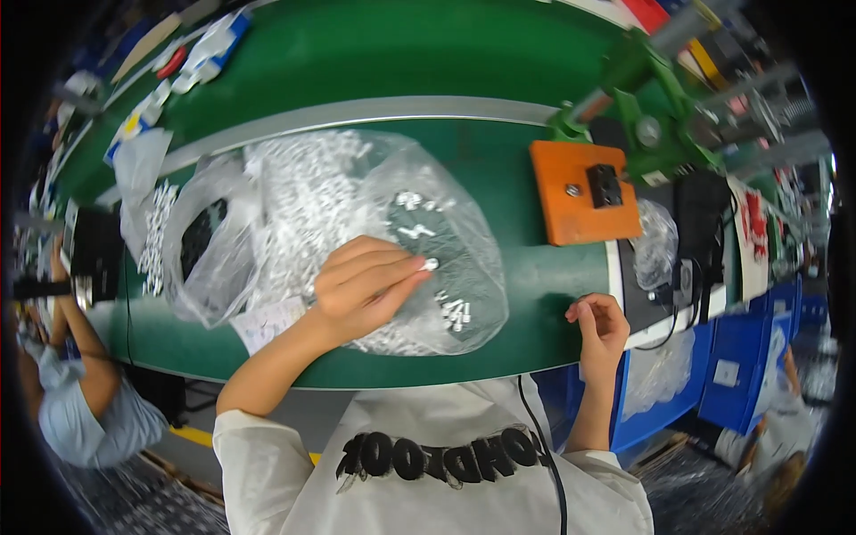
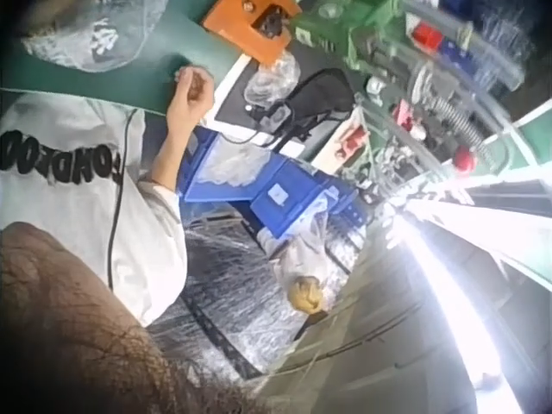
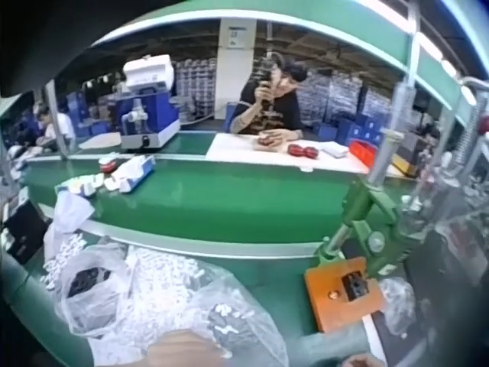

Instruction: The person assembles small plastic components and metal parts into finished assemblies using a manual press machine.

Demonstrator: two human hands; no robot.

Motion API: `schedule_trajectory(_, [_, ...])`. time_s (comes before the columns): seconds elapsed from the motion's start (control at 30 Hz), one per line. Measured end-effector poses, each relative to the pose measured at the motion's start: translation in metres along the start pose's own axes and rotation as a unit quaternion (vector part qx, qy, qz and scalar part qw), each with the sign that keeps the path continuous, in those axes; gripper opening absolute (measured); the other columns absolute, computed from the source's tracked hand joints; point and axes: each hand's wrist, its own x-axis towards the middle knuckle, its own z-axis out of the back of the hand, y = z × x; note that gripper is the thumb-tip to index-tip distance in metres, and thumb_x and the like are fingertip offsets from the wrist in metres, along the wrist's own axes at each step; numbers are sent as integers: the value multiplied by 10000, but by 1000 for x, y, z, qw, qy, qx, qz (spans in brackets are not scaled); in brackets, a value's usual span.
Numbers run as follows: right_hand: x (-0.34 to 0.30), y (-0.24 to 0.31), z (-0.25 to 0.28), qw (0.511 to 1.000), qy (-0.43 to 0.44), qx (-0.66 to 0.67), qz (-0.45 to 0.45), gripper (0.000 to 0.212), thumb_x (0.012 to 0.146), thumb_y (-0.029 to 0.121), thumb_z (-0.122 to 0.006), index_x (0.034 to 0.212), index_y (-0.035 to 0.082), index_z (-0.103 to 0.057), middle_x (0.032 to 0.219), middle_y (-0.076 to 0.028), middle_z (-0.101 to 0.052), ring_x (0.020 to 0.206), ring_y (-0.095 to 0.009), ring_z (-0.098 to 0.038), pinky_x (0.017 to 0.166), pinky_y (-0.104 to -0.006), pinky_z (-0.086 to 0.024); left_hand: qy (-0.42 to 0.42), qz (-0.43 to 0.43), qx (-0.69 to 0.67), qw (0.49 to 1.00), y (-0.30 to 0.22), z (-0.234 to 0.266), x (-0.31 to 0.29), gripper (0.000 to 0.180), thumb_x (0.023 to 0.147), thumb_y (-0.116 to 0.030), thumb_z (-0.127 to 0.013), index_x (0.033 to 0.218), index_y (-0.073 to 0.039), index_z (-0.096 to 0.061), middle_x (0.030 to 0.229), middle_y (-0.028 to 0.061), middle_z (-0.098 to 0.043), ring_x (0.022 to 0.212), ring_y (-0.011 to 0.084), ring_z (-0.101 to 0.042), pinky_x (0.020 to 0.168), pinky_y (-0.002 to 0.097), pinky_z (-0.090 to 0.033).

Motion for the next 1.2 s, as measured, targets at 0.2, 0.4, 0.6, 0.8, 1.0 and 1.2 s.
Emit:
schedule_trajectory(0.2, [-19,-20,9,995,-97,9,8,65,924,3,-646,968,-36,-617,803,-56,-653,682,-104,-614,647,-230,-502,60,-37,-12,997,7,-48,44,187,693,33,-815,854,-4,-726,746,99,-682,676,246,-658,595,317,-508])
schedule_trajectory(0.4, [-13,-12,-6,968,-82,-182,150,88,806,-45,-718,867,-22,-658,745,-93,-644,601,-134,-595,575,-251,-464,48,-98,-15,994,27,-137,94,96,751,-45,-783,815,-38,-712,686,52,-648,613,205,-613,523,321,-427])
schedule_trajectory(0.6, [-13,-10,-5,969,-95,-165,158,56,831,-31,-695,855,-21,-646,731,-81,-644,617,-130,-603,598,-242,-467,65,-172,61,981,41,-187,110,76,764,-80,-741,820,-47,-701,672,51,-617,636,224,-607,551,350,-446])
schedule_trajectory(0.8, [-11,-11,-4,966,-98,-161,176,72,821,-41,-698,863,-22,-642,744,-94,-642,603,-146,-595,583,-249,-464,99,-184,81,974,51,-199,113,83,753,-80,-698,815,-26,-685,679,67,-609,655,231,-607,570,339,-476])
schedule_trajectory(1.0, [-9,-12,-2,967,-92,-154,180,82,816,-48,-700,867,-24,-640,742,-95,-639,603,-145,-591,582,-247,-461,191,-320,255,892,31,-191,126,129,672,-104,-658,749,-3,-646,667,65,-597,648,200,-602,585,315,-479])
schedule_trajectory(1.2, [-7,-10,-4,968,-96,-153,175,103,775,-49,-718,841,-2,-654,705,-91,-620,580,-190,-583,549,-277,-468,257,-350,344,832,14,-186,131,129,660,-123,-634,715,-7,-626,659,68,-594,652,199,-595,614,319,-472])
